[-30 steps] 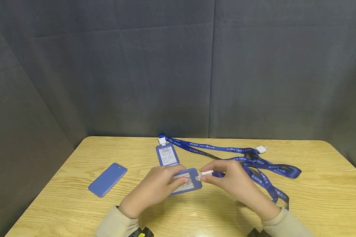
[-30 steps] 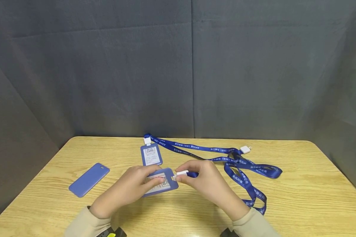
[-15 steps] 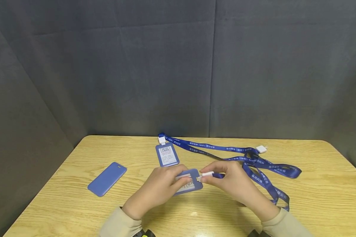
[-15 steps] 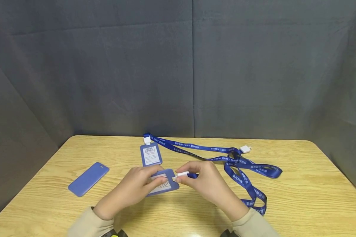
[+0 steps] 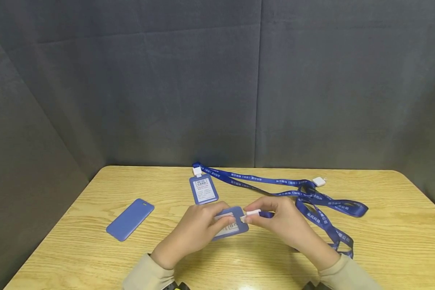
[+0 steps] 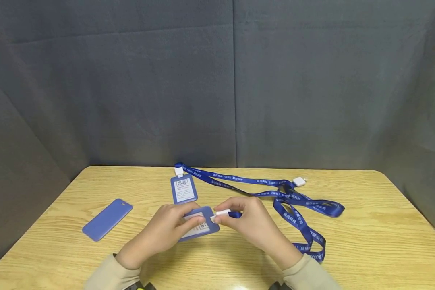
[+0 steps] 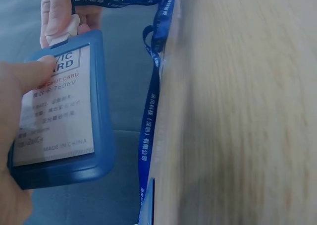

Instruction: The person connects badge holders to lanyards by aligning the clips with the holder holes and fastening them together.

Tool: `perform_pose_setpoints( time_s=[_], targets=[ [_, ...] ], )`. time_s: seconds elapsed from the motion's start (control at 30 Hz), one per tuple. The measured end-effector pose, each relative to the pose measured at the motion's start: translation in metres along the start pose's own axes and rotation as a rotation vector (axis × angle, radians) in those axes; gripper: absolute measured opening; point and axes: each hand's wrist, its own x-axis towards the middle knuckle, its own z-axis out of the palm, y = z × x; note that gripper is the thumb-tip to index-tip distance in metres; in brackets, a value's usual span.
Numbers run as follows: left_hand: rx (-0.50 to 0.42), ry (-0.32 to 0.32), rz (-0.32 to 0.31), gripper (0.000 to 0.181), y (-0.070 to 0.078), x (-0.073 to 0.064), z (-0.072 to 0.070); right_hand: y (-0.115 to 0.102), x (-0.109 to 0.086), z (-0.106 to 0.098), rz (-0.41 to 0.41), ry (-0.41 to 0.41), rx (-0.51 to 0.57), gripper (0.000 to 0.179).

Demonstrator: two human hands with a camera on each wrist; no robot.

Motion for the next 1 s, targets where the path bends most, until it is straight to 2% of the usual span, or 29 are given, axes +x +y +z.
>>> perform_pose_setpoints(
  time_s=[0.37, 0.5, 0.67, 0.9, 1.0],
  targets=[
    [0.005, -0.001, 0.013, 0.023, 0.0015, 0.0002, 0.0017, -0.002, -0.0018, 0.0029, 0.029, 0.006, 0.002, 0.012],
    [0.013, -0.007, 0.01, 0.022, 0.0015, 0.0006, 0.0029, -0.0021, -0.0019, 0.0011, 0.029, -0.01, -0.033, 0.011],
    [0.013, -0.01, 0.006, 0.021, 0.0001, 0.0004, 0.0037, -0.0013, -0.0013, 0.0002, -0.034, -0.025, -0.088, 0.011],
    [0.041, 0.005, 0.007, 0.022, -0.0032, -0.0004, 0.0035, 0.0008, -0.0009, 0.0041, -0.139, -0.03, -0.074, 0.012],
    [0.043, 0.007, -0.001, 0.023, -0.0037, -0.0002, 0.003, 0.0017, -0.0002, 0.0045, -0.141, -0.021, -0.076, 0.012]
  ],
)
